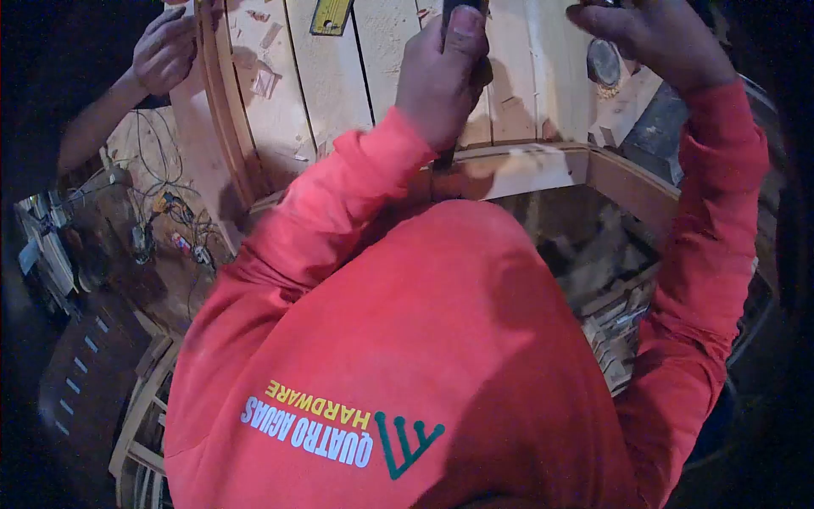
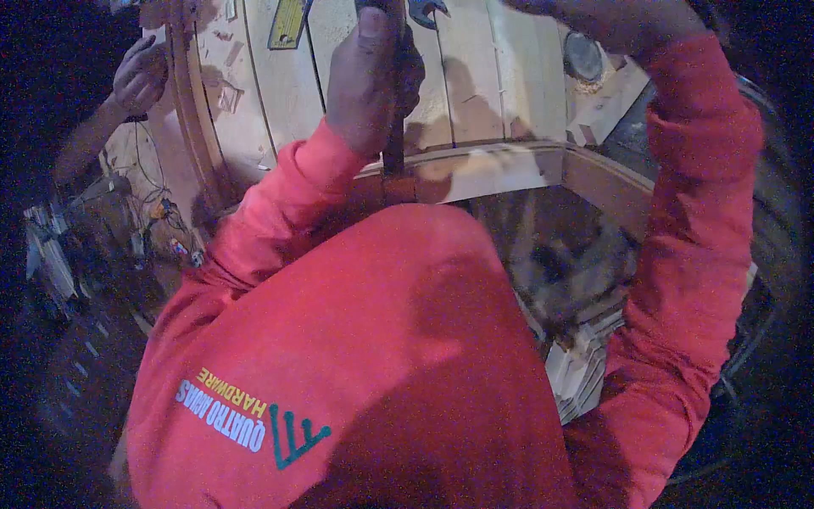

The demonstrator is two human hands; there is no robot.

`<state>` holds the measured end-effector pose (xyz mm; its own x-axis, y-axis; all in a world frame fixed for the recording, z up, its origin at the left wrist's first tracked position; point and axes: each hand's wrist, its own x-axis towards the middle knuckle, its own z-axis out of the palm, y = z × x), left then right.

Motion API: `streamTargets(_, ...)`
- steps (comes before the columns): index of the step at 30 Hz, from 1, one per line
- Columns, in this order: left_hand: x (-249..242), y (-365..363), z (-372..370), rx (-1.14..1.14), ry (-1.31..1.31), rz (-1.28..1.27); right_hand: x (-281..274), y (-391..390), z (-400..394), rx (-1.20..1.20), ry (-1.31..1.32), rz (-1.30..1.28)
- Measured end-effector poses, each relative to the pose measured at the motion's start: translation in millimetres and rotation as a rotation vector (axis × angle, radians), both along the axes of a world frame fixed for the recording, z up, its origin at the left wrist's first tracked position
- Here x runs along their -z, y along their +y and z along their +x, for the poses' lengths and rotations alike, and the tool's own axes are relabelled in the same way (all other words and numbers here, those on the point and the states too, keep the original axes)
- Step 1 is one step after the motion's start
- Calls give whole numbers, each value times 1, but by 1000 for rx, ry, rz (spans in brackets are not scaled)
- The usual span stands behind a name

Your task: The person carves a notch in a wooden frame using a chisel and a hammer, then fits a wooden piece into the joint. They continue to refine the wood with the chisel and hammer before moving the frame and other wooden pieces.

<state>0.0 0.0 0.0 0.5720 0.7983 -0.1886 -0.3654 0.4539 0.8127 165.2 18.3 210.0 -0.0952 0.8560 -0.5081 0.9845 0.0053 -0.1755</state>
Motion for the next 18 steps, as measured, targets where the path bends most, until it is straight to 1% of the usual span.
streamTargets(2,-5,-2,0,-35,62,-37,12,-11,-2,2,36,275)
streamTargets(3,-2,5,11,-22,-7,6,14,-14,1,8,55,417)
streamTargets(4,8,6,10,-9,-28,-5,24,-7,16,35,136,519)
streamTargets(5,17,9,8,10,-49,9,26,-1,26,75,153,579)
streamTargets(7,13,5,6,7,-23,9,30,11,41,153,192,702)
streamTargets(8,11,5,7,7,-18,19,38,8,39,128,232,786)
streamTargets(10,11,1,6,5,-35,33,27,-5,4,354,160,505)
streamTargets(12,9,1,5,-2,-41,51,18,-14,6,72,89,337)
streamTargets(14,9,-2,5,-8,-31,53,22,-19,3,-4,38,424)
streamTargets(16,8,-1,3,-9,20,64,45,-13,-15,109,13,770)
streamTargets(18,9,-1,2,6,39,45,28,-3,3,185,86,588)
